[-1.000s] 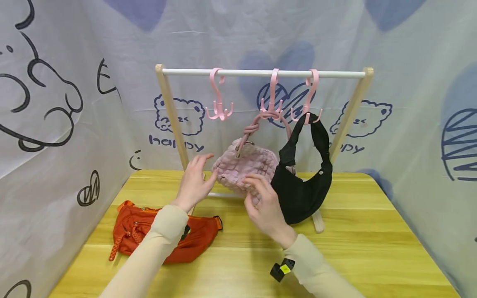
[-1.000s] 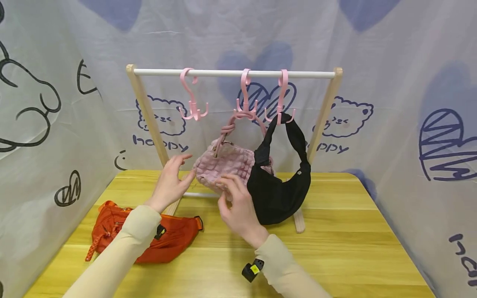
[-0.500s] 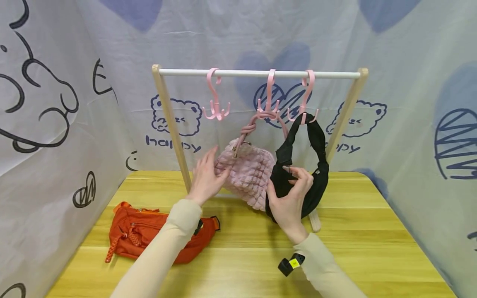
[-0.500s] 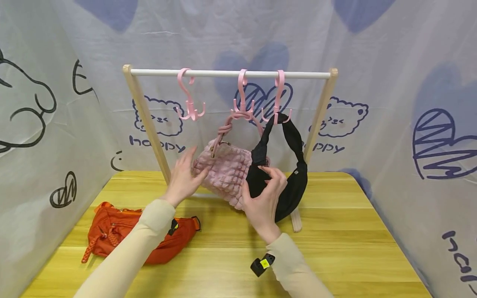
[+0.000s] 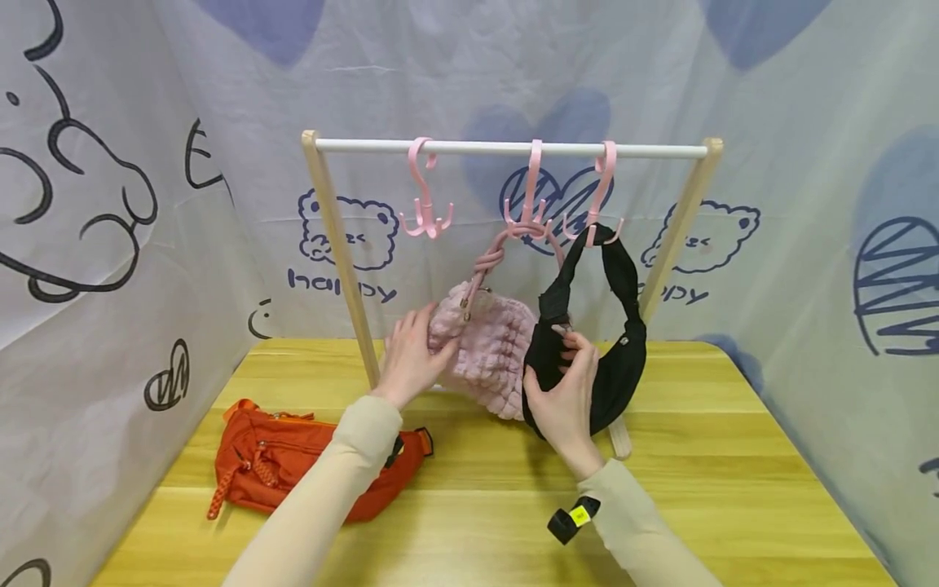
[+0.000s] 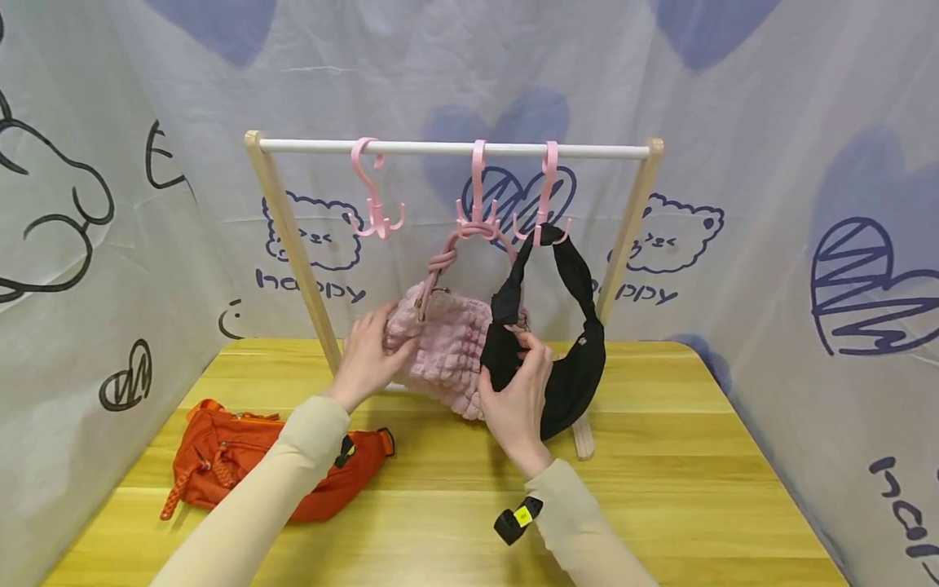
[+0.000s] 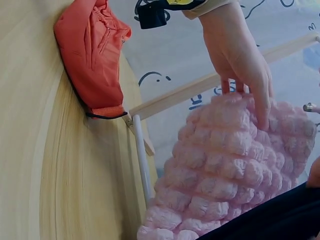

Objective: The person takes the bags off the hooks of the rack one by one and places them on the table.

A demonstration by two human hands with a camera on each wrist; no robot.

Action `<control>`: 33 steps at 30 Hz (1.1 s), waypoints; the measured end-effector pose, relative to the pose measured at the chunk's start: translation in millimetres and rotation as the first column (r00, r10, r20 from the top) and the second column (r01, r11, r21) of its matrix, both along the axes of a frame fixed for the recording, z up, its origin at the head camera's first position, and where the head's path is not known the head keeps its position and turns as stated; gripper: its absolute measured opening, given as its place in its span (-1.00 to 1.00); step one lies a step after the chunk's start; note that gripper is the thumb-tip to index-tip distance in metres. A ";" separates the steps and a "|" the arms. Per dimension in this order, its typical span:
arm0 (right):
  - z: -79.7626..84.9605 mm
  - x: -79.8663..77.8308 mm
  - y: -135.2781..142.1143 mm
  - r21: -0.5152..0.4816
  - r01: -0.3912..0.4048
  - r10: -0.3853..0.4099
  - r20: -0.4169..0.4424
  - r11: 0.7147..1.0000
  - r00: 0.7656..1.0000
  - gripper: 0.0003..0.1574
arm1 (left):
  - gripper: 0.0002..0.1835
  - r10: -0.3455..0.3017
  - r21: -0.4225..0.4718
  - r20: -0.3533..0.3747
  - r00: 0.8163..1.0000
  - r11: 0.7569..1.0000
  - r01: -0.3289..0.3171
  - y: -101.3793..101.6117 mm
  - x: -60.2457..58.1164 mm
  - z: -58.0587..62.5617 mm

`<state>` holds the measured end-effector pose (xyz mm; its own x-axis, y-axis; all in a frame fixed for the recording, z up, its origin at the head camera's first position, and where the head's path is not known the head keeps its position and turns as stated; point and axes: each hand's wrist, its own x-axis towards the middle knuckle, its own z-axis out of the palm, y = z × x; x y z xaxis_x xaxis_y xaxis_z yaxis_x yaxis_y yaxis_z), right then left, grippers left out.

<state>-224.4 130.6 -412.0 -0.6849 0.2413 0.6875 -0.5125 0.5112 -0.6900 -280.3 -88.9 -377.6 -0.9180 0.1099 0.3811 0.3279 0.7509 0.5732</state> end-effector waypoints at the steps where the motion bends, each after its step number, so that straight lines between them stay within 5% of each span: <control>1: -0.4 -0.4 -0.4 0.000 -0.010 0.010 0.007 1.000 1.000 -0.21 | -0.25 -0.001 0.000 -0.004 1.000 1.000 0.001 -0.4 0.1 -0.4; 20: 10.7 -1.0 -5.7 0.009 -0.211 0.211 0.043 0.977 0.977 -0.33 | -0.68 -0.009 0.069 -0.077 0.997 0.998 0.014 -35.3 12.6 -2.7; 33: 10.3 -14.2 28.8 -0.005 -0.096 0.096 0.040 0.995 0.995 -0.42 | -0.68 -0.083 0.169 -0.075 0.994 0.981 0.095 -42.6 20.3 -8.9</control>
